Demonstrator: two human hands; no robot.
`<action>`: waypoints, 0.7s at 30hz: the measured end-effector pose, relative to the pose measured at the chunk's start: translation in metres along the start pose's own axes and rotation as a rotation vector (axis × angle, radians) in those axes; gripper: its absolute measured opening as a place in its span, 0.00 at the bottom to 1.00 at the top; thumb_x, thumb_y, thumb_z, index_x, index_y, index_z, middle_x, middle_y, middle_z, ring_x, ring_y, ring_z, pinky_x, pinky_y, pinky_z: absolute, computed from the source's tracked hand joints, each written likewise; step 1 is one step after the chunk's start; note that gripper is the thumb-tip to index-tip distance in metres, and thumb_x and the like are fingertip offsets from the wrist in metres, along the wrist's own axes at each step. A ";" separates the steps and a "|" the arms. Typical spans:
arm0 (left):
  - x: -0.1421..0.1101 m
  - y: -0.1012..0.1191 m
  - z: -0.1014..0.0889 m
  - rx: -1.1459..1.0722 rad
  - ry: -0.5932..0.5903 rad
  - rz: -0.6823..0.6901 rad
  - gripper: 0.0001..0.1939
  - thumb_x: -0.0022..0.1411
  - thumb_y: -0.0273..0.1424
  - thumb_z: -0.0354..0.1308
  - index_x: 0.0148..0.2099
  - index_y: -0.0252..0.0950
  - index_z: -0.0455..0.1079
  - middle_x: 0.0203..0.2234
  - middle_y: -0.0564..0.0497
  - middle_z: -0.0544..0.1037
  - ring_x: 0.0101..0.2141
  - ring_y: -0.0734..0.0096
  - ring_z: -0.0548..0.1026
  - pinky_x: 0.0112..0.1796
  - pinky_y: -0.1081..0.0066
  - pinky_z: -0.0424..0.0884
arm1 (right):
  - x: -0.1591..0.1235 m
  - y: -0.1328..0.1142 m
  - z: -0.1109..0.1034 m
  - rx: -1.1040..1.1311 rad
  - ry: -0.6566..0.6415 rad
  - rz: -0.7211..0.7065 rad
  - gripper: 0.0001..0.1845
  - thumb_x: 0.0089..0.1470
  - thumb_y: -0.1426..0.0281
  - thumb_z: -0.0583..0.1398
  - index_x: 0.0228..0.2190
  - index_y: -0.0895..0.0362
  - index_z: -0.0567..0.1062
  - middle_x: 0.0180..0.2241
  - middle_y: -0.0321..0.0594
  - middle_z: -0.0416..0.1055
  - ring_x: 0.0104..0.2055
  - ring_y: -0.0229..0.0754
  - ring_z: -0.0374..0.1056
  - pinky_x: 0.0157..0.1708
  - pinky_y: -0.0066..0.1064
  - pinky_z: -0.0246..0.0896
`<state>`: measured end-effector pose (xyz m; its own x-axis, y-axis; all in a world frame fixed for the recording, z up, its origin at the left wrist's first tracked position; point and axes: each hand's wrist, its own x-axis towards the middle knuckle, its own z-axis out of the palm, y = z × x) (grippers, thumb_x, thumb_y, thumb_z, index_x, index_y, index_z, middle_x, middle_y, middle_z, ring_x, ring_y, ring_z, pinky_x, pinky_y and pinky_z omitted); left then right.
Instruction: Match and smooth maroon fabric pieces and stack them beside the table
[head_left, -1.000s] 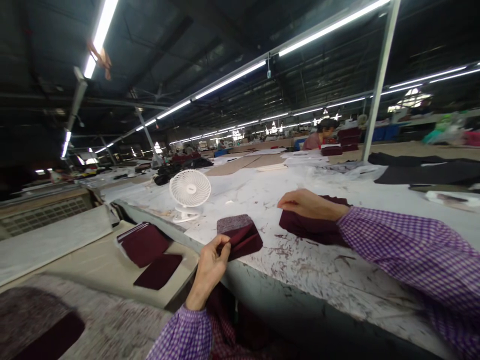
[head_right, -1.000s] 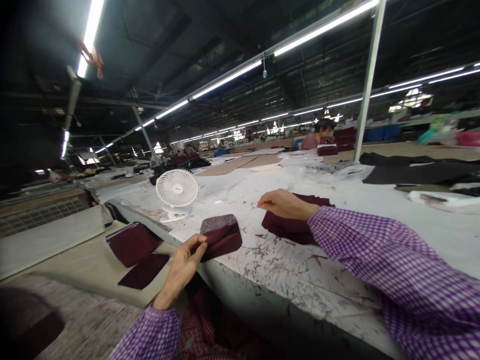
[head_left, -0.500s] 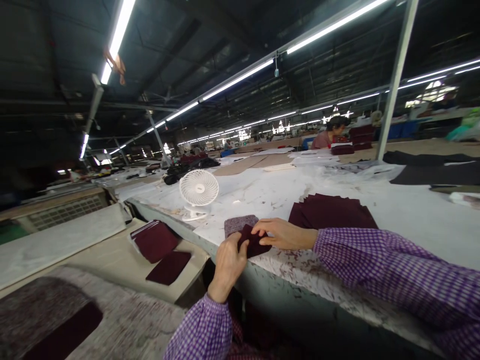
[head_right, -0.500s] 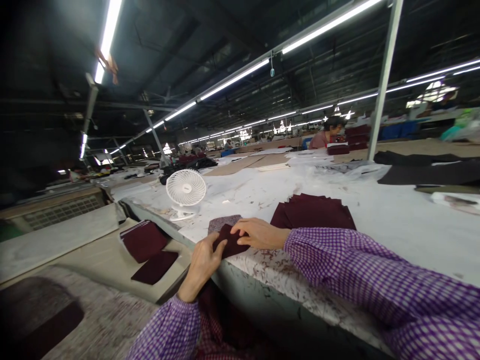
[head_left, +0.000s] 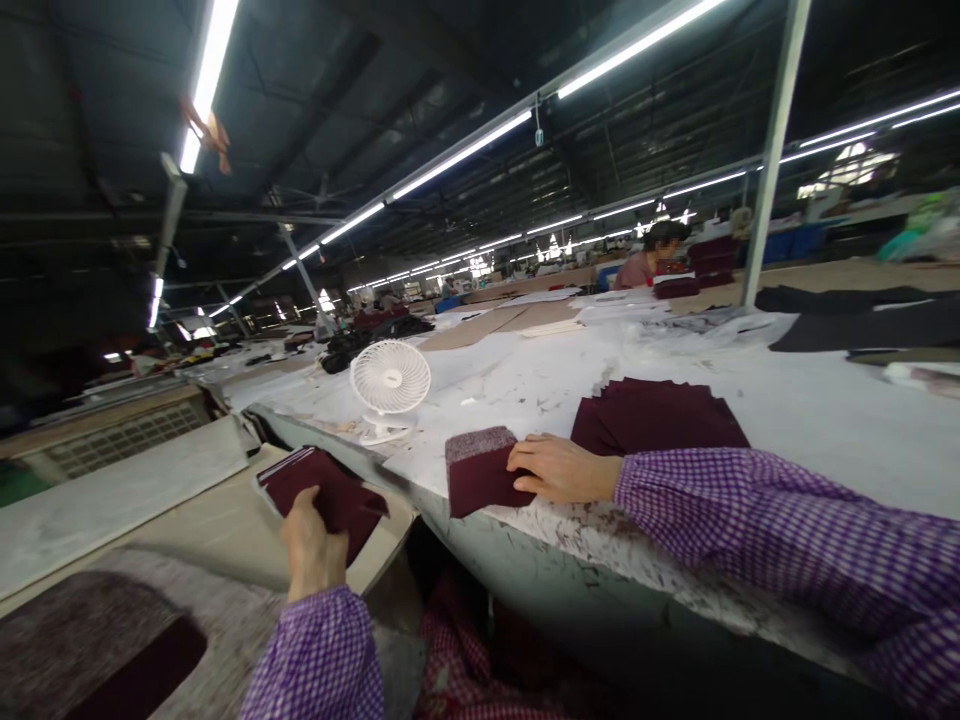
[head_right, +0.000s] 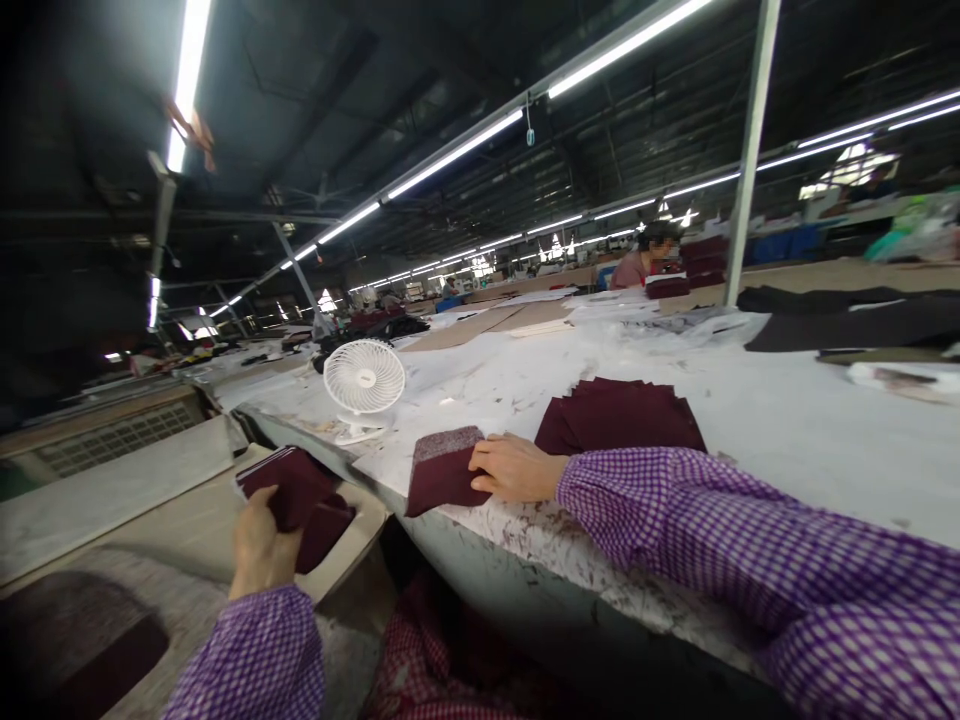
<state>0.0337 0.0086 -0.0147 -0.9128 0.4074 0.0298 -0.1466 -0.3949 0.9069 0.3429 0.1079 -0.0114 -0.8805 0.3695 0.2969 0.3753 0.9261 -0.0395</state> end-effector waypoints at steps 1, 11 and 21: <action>-0.006 0.002 0.003 -0.004 0.019 0.007 0.06 0.49 0.28 0.53 0.32 0.37 0.63 0.23 0.57 0.68 0.23 0.74 0.69 0.26 0.71 0.70 | 0.000 0.001 -0.001 0.025 -0.006 0.005 0.15 0.58 0.66 0.55 0.42 0.61 0.74 0.44 0.47 0.71 0.46 0.46 0.66 0.51 0.40 0.58; -0.173 -0.028 0.044 0.767 -0.912 0.809 0.09 0.61 0.28 0.49 0.40 0.35 0.69 0.39 0.45 0.74 0.43 0.62 0.70 0.48 0.61 0.66 | -0.009 0.005 -0.032 0.868 -0.164 0.463 0.39 0.60 0.47 0.38 0.39 0.62 0.75 0.37 0.50 0.74 0.35 0.43 0.71 0.33 0.34 0.65; -0.135 -0.012 0.066 0.669 -0.932 0.564 0.14 0.64 0.33 0.47 0.42 0.35 0.72 0.37 0.47 0.77 0.40 0.65 0.73 0.43 0.66 0.67 | -0.043 0.016 -0.026 0.733 -0.092 0.424 0.36 0.49 0.66 0.61 0.59 0.57 0.58 0.37 0.44 0.72 0.36 0.42 0.68 0.35 0.33 0.63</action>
<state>0.1839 0.0128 -0.0014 -0.1343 0.8476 0.5134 0.6392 -0.3218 0.6984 0.3946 0.1051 0.0001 -0.7398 0.6717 0.0400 0.4241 0.5116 -0.7472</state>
